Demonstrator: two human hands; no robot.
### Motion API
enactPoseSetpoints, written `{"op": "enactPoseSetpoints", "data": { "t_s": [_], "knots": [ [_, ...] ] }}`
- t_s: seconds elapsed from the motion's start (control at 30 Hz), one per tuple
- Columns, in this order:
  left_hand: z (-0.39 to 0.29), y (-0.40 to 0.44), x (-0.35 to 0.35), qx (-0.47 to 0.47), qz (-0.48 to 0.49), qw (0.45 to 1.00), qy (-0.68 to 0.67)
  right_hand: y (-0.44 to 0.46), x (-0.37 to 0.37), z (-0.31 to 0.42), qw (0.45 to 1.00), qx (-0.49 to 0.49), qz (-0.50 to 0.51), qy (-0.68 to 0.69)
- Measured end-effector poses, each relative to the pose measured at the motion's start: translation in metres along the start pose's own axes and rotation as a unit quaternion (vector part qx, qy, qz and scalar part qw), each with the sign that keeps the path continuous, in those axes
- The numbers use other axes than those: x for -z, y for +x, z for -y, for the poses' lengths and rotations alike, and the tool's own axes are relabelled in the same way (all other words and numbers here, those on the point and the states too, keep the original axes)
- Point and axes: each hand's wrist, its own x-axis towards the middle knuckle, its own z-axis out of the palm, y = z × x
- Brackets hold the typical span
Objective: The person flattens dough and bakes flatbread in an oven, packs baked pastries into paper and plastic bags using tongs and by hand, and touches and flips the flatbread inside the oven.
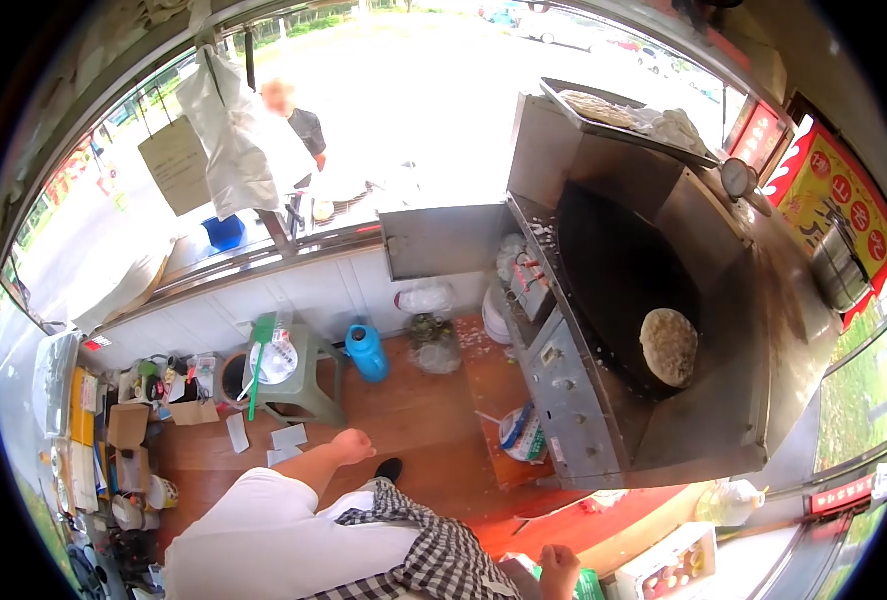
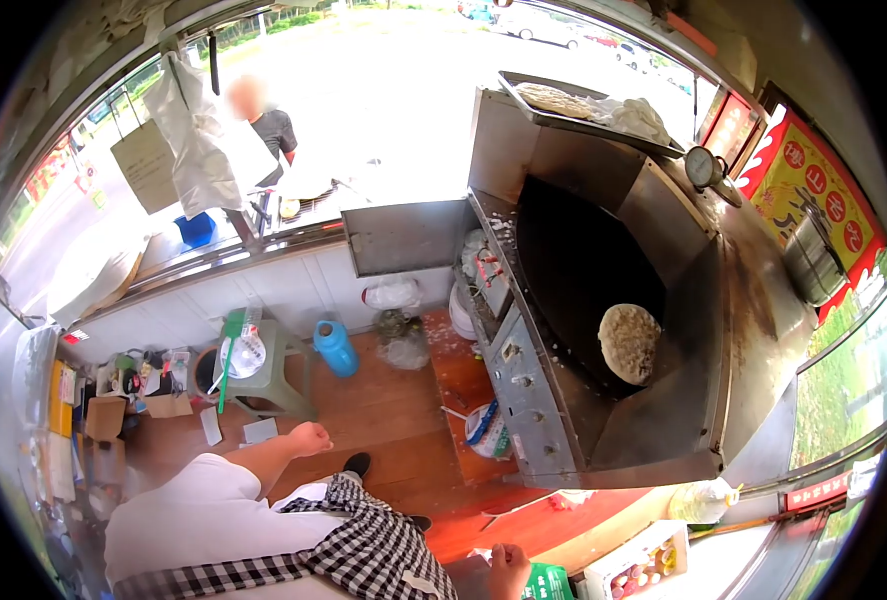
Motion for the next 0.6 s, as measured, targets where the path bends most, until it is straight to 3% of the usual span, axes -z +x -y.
{"op": "enactPoseSetpoints", "data": {
  "t_s": [0.1,0.2,0.3,0.4,0.5,0.6],
  "knots": [
    [0.006,-0.002,0.006,0.014,-0.004,1.0,0.002,0.015,-0.005,-0.017,0.991,0.072,0.044,-0.102],
    [0.019,-0.003,0.012,0.037,-0.008,0.999,0.006,0.008,-0.014,-0.002,0.985,0.131,0.035,-0.106],
    [0.043,0.002,0.014,0.054,-0.003,0.998,-0.016,0.01,-0.021,0.037,0.997,-0.052,0.046,-0.017],
    [0.052,-0.001,0.022,0.06,-0.003,0.998,-0.02,0.023,-0.038,0.009,0.998,-0.003,0.034,-0.044],
    [0.06,-0.002,0.028,0.066,-0.015,0.997,-0.023,0.019,-0.048,0.011,0.989,0.112,0.077,-0.064],
    [0.071,0.004,0.032,0.067,-0.014,0.997,-0.044,0.027,-0.059,0.031,0.989,-0.116,0.078,0.045]
  ]
}}
